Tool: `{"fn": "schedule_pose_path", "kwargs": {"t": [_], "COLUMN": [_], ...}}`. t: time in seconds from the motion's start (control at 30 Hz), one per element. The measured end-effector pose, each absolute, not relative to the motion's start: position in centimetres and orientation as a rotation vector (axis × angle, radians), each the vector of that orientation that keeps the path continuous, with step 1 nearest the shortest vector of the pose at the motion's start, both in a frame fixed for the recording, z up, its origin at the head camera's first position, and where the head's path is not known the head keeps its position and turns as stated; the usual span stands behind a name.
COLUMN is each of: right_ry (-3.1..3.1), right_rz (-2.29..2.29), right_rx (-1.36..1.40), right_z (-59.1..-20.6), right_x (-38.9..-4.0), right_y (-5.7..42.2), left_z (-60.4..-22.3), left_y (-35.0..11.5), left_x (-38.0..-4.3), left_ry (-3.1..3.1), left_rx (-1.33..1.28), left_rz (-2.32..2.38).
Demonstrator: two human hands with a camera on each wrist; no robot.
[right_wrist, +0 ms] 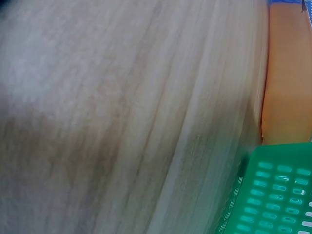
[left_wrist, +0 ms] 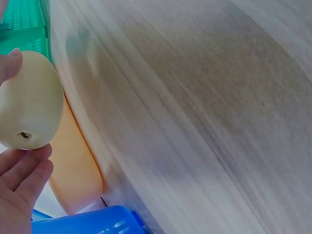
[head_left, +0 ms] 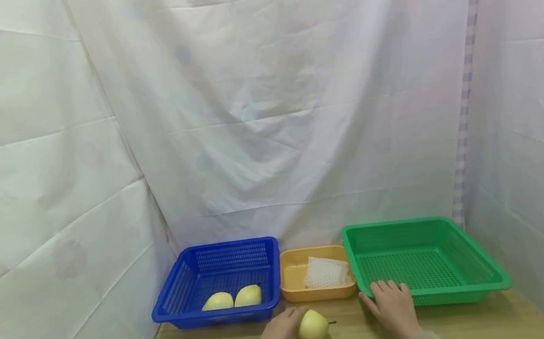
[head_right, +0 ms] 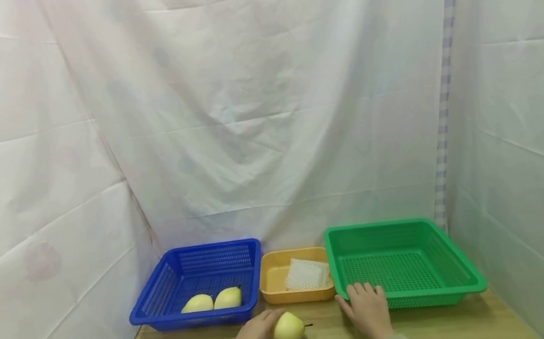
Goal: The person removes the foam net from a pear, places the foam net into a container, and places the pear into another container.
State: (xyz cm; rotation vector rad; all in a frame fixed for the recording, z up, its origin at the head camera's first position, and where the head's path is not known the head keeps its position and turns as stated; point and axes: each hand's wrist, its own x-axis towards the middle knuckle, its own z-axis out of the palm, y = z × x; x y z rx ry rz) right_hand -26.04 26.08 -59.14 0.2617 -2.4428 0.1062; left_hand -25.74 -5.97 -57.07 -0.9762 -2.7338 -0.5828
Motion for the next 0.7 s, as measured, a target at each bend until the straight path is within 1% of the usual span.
{"fn": "schedule_pose_path", "kwargs": {"t": [0.2,0.7], "right_ry": [-2.410,-2.509], "right_rz": [0.120,0.114], "right_rx": [0.271,0.183], "right_z": [-58.90,-58.66], "right_x": [-26.21,-25.92], "right_y": [25.75,25.63], "left_z": [-57.12,-56.31], "left_y": [-6.24,-6.73], "left_x": [-25.84,-25.59], "left_ry": [-2.706,-2.643], "left_rx": [-0.991,-1.061], "left_rz": [-0.584,-0.519]}}
